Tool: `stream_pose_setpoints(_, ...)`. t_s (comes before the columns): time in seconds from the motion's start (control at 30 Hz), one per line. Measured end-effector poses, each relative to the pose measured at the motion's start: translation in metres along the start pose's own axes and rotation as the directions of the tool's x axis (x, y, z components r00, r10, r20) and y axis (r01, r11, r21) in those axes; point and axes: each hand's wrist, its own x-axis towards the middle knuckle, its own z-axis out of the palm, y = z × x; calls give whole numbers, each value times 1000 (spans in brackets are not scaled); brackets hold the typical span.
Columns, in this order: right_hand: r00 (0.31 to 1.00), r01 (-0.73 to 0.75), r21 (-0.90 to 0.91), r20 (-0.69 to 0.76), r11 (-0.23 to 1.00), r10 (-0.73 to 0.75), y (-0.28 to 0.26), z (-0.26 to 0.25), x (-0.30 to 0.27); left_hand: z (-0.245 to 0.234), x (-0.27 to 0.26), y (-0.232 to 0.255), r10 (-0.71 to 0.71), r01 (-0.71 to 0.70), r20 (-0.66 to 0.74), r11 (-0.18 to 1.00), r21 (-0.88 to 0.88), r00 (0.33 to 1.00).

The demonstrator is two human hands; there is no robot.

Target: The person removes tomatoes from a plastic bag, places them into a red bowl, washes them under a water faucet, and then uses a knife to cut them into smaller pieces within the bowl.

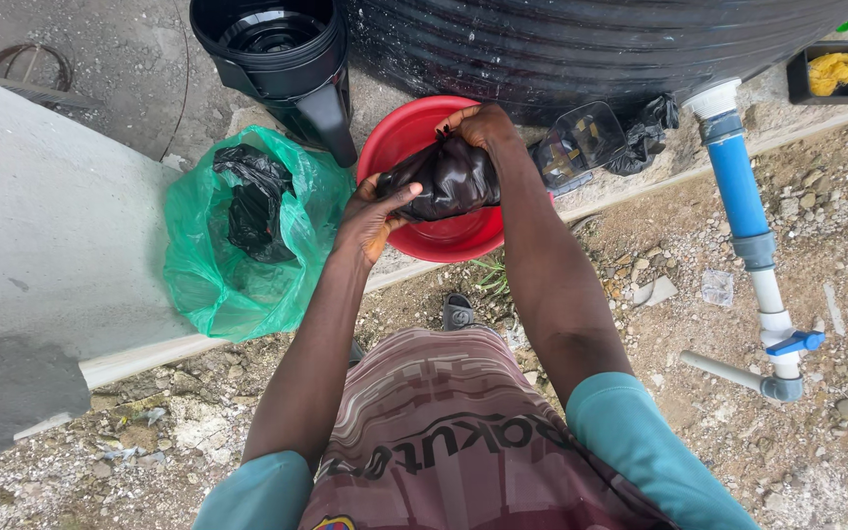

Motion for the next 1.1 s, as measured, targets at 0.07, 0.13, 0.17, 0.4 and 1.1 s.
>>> stream_pose_setpoints(0.07,1000,1,-25,16,1000,0,2,0,9,-5,-2,-3,4,-4,-5,1000,8,1000)
stream_pose_setpoints(0.13,999,15,-109,45,994,-10,7,2,20,-10,-3,-6,6,-6,-8,1000,15,1000)
stream_pose_setpoints(0.17,999,13,-108,44,994,-8,7,2,23,-13,-3,-8,163,-149,-45,962,231,986)
stream_pose_setpoints(0.4,996,35,-793,-24,608,-90,3,14,39,-23,28,-25,147,-137,53,654,744,988)
stream_pose_setpoints(1.1,997,-5,-443,69,896,40,-74,11,-71,24,-23,-23,655,-471,343,22,882,673)
